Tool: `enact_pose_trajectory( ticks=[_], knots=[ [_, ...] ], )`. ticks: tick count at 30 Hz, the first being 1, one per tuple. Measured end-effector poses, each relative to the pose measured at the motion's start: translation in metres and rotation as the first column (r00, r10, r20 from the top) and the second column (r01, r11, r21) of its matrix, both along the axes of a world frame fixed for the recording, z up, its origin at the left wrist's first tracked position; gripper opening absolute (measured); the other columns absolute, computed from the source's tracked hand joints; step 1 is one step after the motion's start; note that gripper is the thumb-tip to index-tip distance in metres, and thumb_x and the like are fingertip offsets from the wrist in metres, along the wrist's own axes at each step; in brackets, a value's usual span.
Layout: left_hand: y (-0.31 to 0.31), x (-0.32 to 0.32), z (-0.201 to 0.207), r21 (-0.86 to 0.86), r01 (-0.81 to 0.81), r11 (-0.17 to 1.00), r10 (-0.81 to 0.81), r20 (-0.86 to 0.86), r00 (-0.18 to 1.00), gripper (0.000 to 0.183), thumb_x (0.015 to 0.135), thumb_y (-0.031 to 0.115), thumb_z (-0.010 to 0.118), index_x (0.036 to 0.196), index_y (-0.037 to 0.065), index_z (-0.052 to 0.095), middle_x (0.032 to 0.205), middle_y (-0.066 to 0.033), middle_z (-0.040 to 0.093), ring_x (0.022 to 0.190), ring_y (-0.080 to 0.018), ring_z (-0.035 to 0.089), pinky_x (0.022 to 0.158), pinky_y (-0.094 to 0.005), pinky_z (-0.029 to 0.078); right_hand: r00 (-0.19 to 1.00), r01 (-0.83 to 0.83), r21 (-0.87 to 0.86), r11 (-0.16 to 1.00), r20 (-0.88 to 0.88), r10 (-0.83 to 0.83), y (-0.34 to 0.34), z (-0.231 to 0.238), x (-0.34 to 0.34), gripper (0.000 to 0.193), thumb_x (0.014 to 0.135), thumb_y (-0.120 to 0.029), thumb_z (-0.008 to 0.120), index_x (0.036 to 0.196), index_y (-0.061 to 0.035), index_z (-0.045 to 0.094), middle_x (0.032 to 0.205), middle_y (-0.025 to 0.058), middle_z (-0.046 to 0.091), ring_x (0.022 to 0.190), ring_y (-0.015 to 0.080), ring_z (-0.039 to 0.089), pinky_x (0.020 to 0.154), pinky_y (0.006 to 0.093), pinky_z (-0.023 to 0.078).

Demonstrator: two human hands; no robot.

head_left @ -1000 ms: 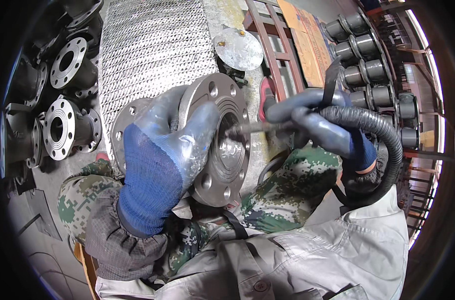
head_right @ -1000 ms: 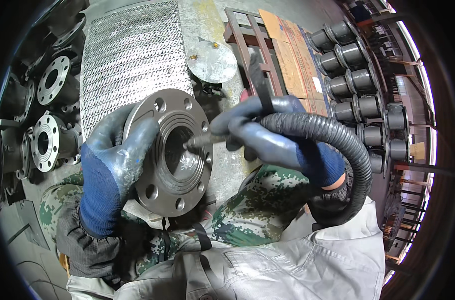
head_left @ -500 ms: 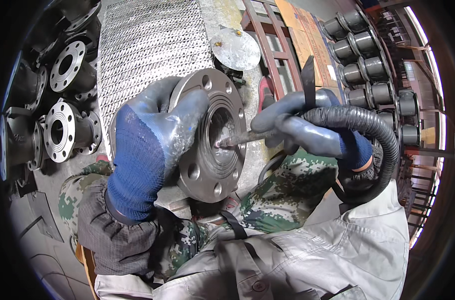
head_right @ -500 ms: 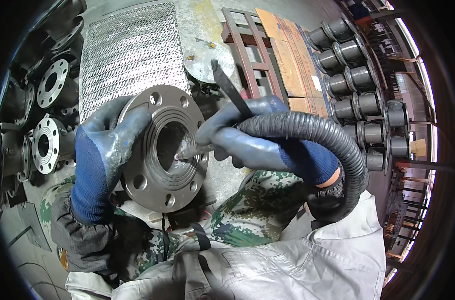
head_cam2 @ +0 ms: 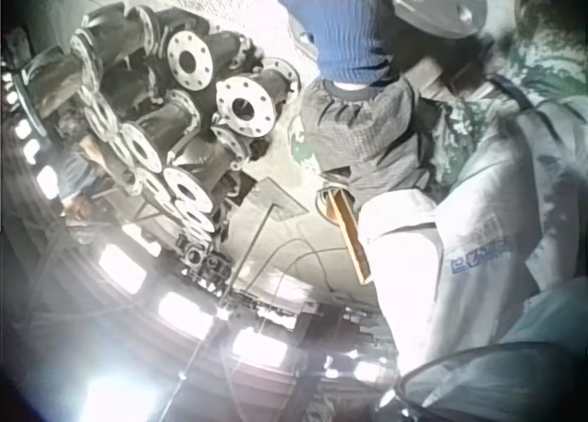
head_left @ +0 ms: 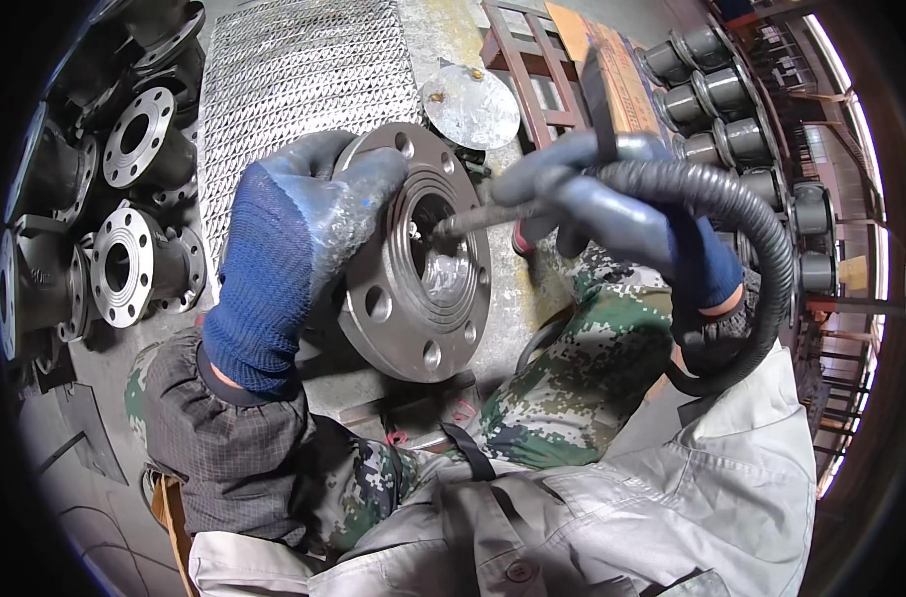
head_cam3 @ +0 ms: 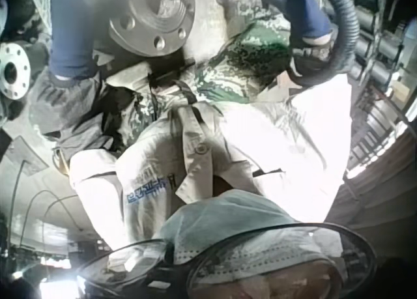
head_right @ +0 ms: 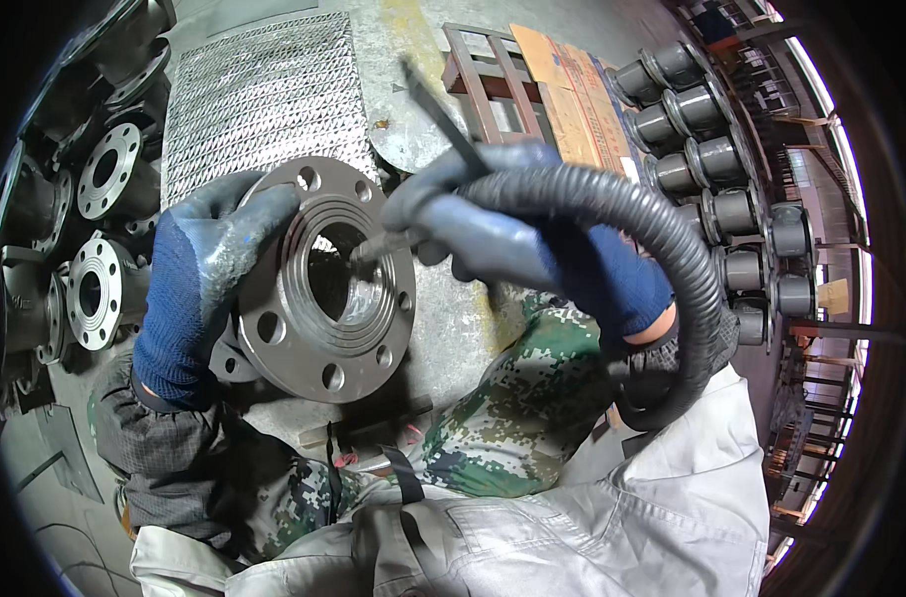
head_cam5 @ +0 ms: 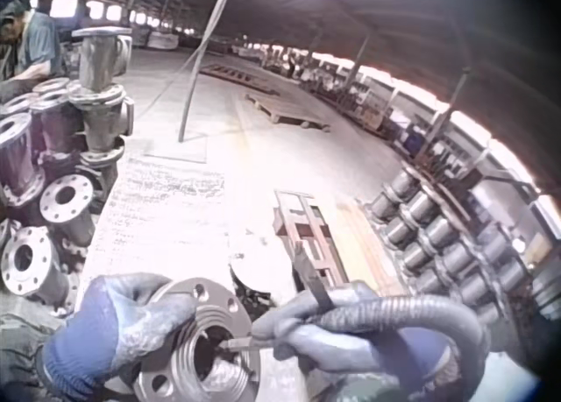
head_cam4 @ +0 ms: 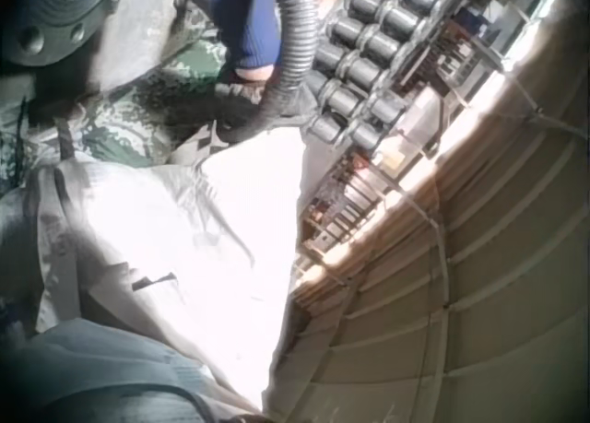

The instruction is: Use a rotary grinder to finish the interior and exterior edges of a large metal flange component.

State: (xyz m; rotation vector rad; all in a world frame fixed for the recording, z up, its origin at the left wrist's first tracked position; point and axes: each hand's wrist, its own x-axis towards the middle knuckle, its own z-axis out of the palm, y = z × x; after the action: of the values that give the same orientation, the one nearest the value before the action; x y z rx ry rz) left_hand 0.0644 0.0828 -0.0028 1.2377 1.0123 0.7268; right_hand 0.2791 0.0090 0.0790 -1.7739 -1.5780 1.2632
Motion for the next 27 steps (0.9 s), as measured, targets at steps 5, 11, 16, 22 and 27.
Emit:
enact_pose_trajectory(
  ticks=[5,11,16,22,27],
  knots=[
    [0.000,-0.005,0.000,0.027,0.024,0.999,-0.024,0.007,1.000,0.036,0.085,0.024,0.074,0.103,-0.007,0.069,0.081,-0.0071,0.069,0.068,-0.0085,0.062,0.062,-0.0228,0.052,0.999,0.019,-0.166,0.986,0.043,-0.012,-0.004,0.015,0.006,0.029,0.098,-0.024,0.051,0.103,-0.0034,0.070,0.094,0.0092,0.073,0.074,0.0152,0.071,0.057,0.0229,0.053],
    [0.012,0.010,-0.007,0.036,0.053,0.998,-0.054,0.030,0.998,0.036,0.085,0.023,0.073,0.103,-0.008,0.069,0.081,-0.0074,0.069,0.068,-0.0093,0.063,0.062,-0.0233,0.052,0.992,0.123,-0.081,0.989,-0.004,-0.124,-0.016,0.017,0.029,0.034,0.098,-0.029,0.048,0.102,-0.0030,0.070,0.094,0.0115,0.072,0.072,0.0167,0.070,0.055,0.0243,0.055],
    [0.031,-0.006,-0.019,0.169,0.102,0.980,-0.114,0.058,0.992,0.037,0.085,0.025,0.072,0.101,-0.008,0.069,0.082,-0.0083,0.070,0.069,-0.0104,0.064,0.063,-0.0231,0.053,0.988,0.123,-0.037,0.992,-0.092,-0.126,-0.004,0.005,0.018,0.032,0.096,-0.027,0.055,0.103,-0.0003,0.070,0.095,0.0119,0.072,0.077,0.0166,0.071,0.057,0.0245,0.054],
    [0.072,-0.005,-0.032,0.570,0.274,0.774,-0.286,-0.071,0.956,0.034,0.093,0.025,0.057,0.107,-0.003,0.071,0.091,-0.0122,0.071,0.080,-0.0149,0.067,0.072,-0.0274,0.054,0.937,0.344,0.229,0.911,-0.026,-0.347,-0.001,0.020,0.019,0.040,0.101,-0.029,0.045,0.111,0.0031,0.066,0.097,0.0129,0.072,0.080,0.0153,0.071,0.058,0.0222,0.050],
    [0.112,-0.030,-0.036,0.746,0.455,0.486,-0.258,-0.376,0.890,0.037,0.089,0.019,0.060,0.122,0.001,0.065,0.102,-0.0151,0.072,0.090,-0.0217,0.071,0.080,-0.0315,0.055,0.903,0.411,0.199,0.890,-0.224,-0.367,0.007,0.000,0.037,0.042,0.102,-0.032,0.045,0.114,0.0031,0.065,0.094,0.0132,0.071,0.077,0.0132,0.069,0.057,0.0205,0.049]
  ],
)
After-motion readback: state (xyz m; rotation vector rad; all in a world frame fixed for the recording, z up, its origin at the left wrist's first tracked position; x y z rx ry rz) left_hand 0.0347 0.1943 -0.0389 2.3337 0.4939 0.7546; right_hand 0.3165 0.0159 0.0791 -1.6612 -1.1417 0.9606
